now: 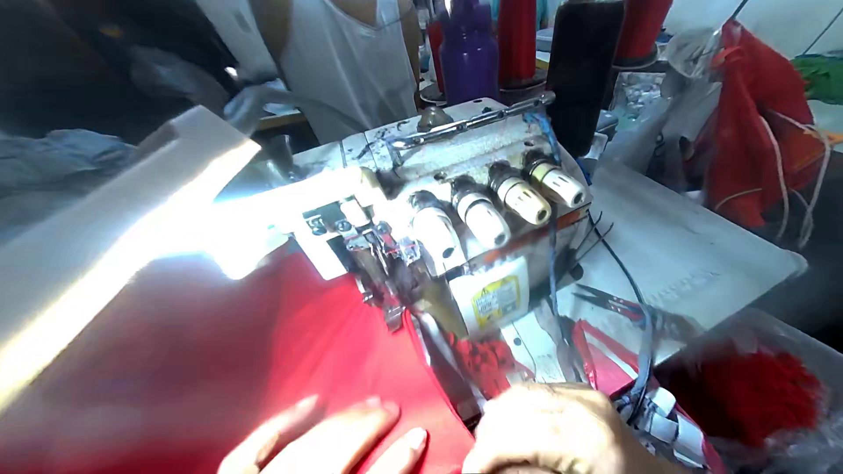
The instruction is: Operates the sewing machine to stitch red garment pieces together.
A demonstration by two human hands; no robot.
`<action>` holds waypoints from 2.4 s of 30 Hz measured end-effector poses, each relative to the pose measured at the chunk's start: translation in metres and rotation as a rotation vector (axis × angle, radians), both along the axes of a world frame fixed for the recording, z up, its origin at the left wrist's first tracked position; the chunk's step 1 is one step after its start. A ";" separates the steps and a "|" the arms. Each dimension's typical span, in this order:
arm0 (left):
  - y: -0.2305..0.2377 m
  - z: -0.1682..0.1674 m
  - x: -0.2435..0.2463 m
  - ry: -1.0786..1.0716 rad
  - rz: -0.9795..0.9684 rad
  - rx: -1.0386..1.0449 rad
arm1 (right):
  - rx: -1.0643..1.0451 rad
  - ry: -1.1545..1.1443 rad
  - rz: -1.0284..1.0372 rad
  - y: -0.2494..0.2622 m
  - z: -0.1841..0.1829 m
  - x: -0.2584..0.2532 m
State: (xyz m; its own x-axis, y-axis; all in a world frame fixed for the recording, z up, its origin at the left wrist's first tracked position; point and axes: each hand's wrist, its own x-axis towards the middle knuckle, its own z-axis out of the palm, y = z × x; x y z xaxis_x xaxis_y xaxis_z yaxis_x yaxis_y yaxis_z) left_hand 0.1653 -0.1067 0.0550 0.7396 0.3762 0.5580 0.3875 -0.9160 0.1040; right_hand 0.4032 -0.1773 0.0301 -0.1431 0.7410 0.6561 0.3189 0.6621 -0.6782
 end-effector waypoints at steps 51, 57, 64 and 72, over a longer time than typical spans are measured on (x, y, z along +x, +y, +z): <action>-0.018 -0.021 -0.031 0.008 0.239 -0.194 | -0.035 -0.059 0.039 -0.005 0.008 -0.024; -0.001 -0.002 -0.084 0.029 0.264 -0.349 | -0.208 0.161 -0.058 -0.009 -0.003 -0.012; 0.016 -0.008 -0.112 0.013 0.345 -0.375 | -0.527 0.392 -0.136 -0.003 -0.020 -0.005; 0.024 -0.003 -0.142 0.006 0.422 -0.432 | -0.656 0.311 -0.207 -0.001 -0.029 0.003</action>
